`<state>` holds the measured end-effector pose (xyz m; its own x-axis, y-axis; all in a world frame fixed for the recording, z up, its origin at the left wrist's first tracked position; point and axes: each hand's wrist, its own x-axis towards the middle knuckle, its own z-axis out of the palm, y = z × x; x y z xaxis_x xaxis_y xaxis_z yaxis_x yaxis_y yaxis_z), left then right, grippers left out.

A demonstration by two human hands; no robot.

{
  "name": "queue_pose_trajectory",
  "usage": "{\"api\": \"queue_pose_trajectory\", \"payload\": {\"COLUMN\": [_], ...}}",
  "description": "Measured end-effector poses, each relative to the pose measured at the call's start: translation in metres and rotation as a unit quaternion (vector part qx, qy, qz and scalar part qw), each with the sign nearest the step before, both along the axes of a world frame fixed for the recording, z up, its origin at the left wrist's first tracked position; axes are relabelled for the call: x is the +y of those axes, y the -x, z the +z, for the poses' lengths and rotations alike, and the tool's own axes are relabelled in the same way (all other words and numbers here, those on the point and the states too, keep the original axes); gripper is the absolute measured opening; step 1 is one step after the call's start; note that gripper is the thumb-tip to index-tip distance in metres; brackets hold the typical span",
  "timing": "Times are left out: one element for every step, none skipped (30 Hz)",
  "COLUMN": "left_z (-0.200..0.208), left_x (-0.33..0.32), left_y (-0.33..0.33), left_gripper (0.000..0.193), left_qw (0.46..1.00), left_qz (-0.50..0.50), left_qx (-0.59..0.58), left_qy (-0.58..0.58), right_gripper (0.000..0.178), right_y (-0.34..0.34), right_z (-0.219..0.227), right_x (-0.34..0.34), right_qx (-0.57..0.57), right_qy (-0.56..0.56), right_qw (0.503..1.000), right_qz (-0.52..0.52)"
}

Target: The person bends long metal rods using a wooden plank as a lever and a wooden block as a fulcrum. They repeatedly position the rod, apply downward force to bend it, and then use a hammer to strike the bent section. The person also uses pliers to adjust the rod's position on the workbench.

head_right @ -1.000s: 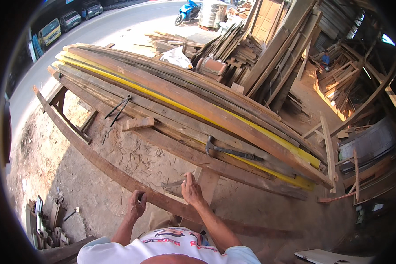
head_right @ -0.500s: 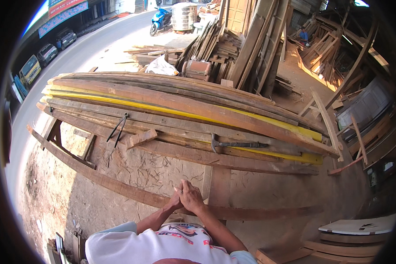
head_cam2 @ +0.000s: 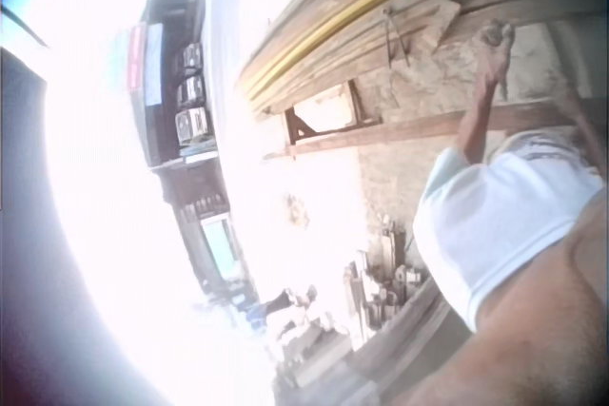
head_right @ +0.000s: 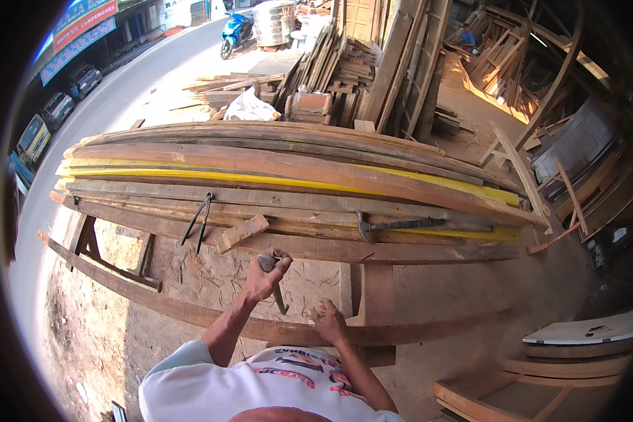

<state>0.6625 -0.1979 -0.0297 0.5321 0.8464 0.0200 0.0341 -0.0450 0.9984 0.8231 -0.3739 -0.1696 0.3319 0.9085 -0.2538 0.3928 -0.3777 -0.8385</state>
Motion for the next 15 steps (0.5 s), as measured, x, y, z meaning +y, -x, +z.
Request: {"api": "queue_pose_trajectory", "payload": {"left_z": [0.034,0.064,0.093,0.119,0.143,0.163,0.183,0.201,0.224,0.249,0.268,0.284,0.308,0.321,0.332], "left_x": [-0.004,-0.005,-0.008,-0.011,-0.014,-0.015,-0.016,-0.016,-0.018,-0.022,-0.023,-0.024,-0.039,-0.037,-0.036], "left_y": [0.006,0.015,0.026,0.04,0.056,0.069,0.086,0.103,0.123,0.14,0.156,0.17,0.194,0.209,0.221], "left_gripper": [0.023,0.025,0.028,0.036,0.044,0.049,0.053,0.05,0.046,0.041,0.038,0.041,0.045,0.047,0.05], "left_qw": [0.999,0.997,0.994,0.988,0.98,0.965,0.946,0.924,0.897,0.876,0.852,0.84,0.832,0.826,0.82], "left_qz": [-0.028,-0.046,-0.062,-0.055,-0.044,-0.036,-0.025,-0.03,-0.032,-0.038,-0.044,-0.055,-0.051,-0.055,-0.059], "left_qx": [-0.021,-0.048,-0.073,-0.124,-0.172,-0.237,-0.299,-0.34,-0.375,-0.396,-0.421,-0.442,-0.449,-0.452,-0.455], "left_qy": [-0.018,-0.038,-0.059,-0.075,-0.092,-0.106,-0.122,-0.174,-0.23,-0.272,-0.309,-0.309,-0.322,-0.333,-0.342], "right_gripper": [0.07,0.074,0.077,0.079,0.082,0.084,0.084,0.084,0.084,0.089,0.088,0.086,0.085,0.076,0.055], "right_y": [0.004,0.009,0.017,0.027,0.039,0.043,0.049,0.053,0.061,0.069,0.077,0.081,0.1,0.101,0.097], "right_z": [-0.004,-0.007,-0.008,-0.009,-0.01,-0.01,-0.007,-0.003,0.002,-0.005,-0.003,0.004,0.017,0.026,0.032], "right_x": [0.008,0.018,0.029,0.038,0.05,0.058,0.065,0.072,0.081,0.087,0.09,0.092,0.096,0.1,0.107], "right_qx": [-0.013,-0.026,-0.036,-0.057,-0.076,-0.102,-0.102,-0.104,-0.102,-0.115,-0.117,-0.123,-0.116,-0.144,-0.148], "right_qy": [-0.016,-0.03,-0.046,-0.08,-0.115,-0.148,-0.15,-0.153,-0.161,-0.195,-0.211,-0.225,-0.247,-0.29,-0.308], "right_qw": [1.0,0.999,0.997,0.993,0.986,0.978,0.975,0.972,0.967,0.954,0.95,0.945,0.936,0.927,0.925], "right_qz": [0.018,0.034,0.052,0.07,0.092,0.102,0.126,0.146,0.171,0.195,0.2,0.202,0.222,0.188,0.167]}}
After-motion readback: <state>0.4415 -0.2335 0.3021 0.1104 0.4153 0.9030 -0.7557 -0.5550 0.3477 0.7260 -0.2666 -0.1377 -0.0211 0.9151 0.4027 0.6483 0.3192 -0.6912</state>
